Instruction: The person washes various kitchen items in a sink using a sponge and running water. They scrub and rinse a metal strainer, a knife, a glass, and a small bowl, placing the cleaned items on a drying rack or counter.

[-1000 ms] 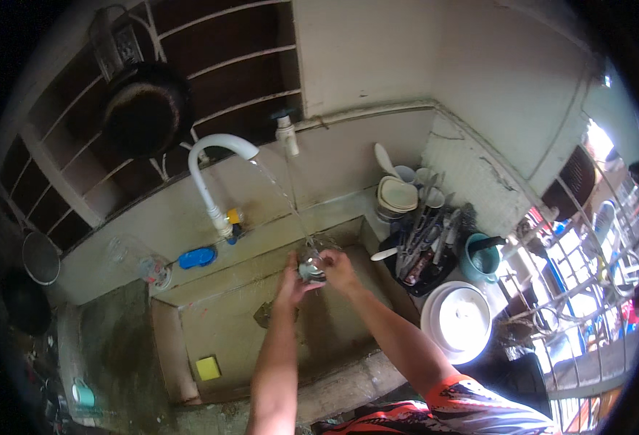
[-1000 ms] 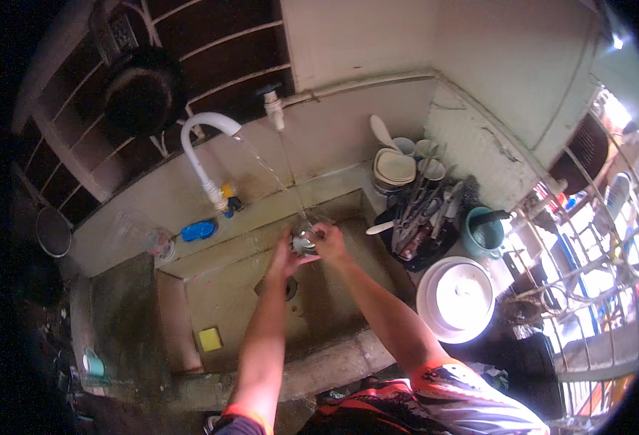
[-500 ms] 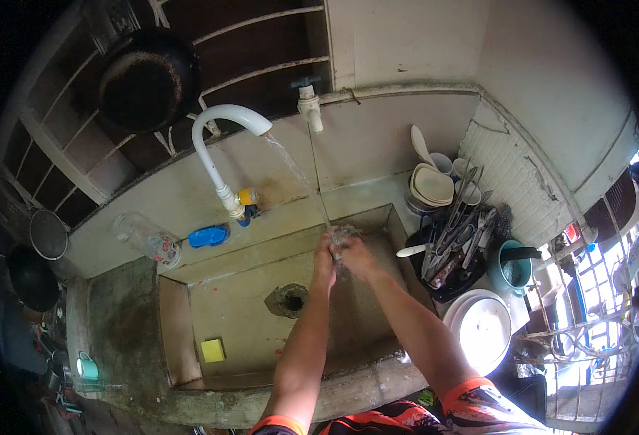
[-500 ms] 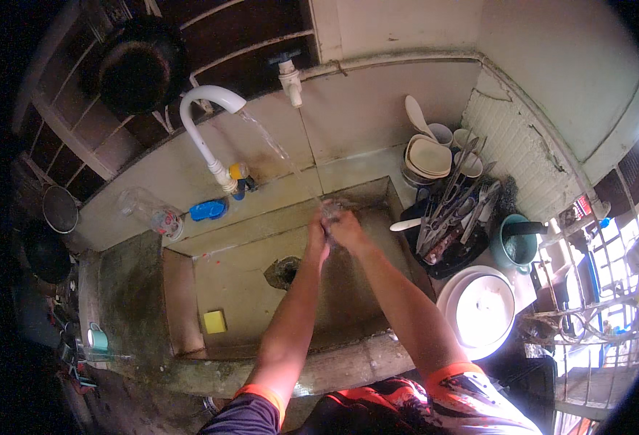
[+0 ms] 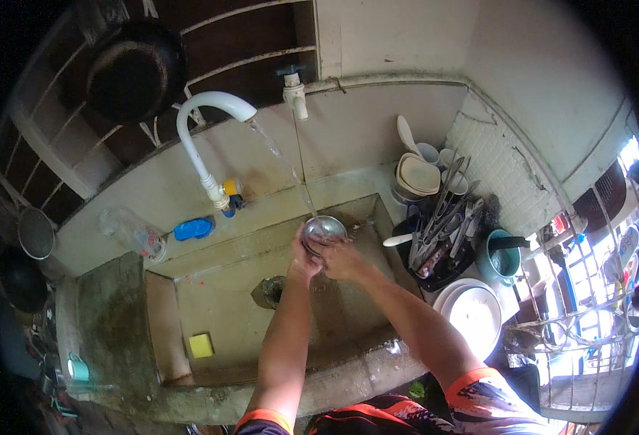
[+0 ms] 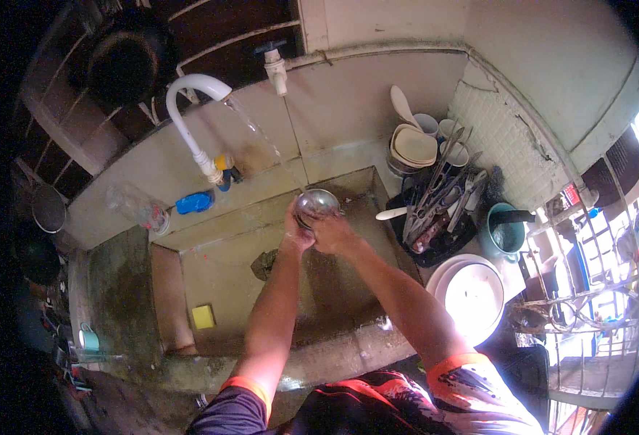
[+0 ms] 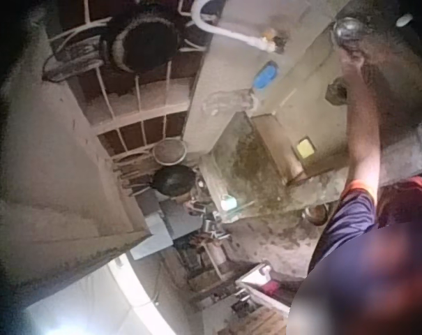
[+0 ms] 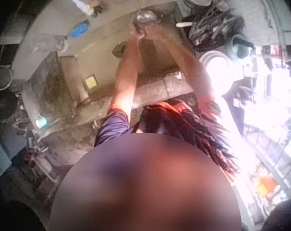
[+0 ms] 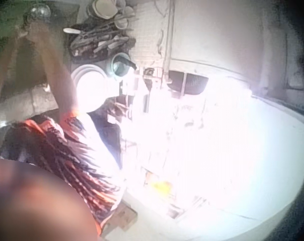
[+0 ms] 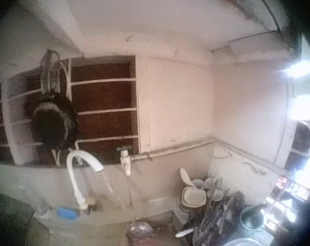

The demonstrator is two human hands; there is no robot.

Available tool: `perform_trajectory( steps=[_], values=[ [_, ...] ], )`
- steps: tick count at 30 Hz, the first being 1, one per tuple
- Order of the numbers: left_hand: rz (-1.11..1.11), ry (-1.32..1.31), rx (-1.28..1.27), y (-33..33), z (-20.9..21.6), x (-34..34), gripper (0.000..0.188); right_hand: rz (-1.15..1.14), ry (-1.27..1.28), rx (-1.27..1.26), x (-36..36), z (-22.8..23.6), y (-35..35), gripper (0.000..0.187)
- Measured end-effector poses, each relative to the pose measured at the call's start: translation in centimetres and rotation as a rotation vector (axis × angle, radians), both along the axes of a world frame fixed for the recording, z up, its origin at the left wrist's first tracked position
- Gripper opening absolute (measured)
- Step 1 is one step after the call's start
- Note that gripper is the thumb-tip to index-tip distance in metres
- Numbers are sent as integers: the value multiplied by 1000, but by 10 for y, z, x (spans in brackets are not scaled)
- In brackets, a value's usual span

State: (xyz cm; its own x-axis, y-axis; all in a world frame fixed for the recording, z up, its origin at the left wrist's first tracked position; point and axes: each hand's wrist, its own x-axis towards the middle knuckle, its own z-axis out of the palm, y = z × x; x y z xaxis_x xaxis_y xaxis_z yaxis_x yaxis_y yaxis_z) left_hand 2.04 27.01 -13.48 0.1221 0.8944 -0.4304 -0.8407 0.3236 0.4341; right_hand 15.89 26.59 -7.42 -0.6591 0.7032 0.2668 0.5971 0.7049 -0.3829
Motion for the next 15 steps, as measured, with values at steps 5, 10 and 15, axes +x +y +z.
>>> perform_trajectory(
  steps=[5, 10, 15],
  values=[
    [54, -225, 240, -7, -19, 9, 55, 8, -598, -451, -7, 44, -4, 58],
    [189, -108, 209, -12, -24, 28, 56, -215, -267, -752, -13, 46, 2, 72],
    [-41, 325, 66, -29, 24, 30, 52, -509, 111, -701, 0, 41, 10, 71]
  ],
)
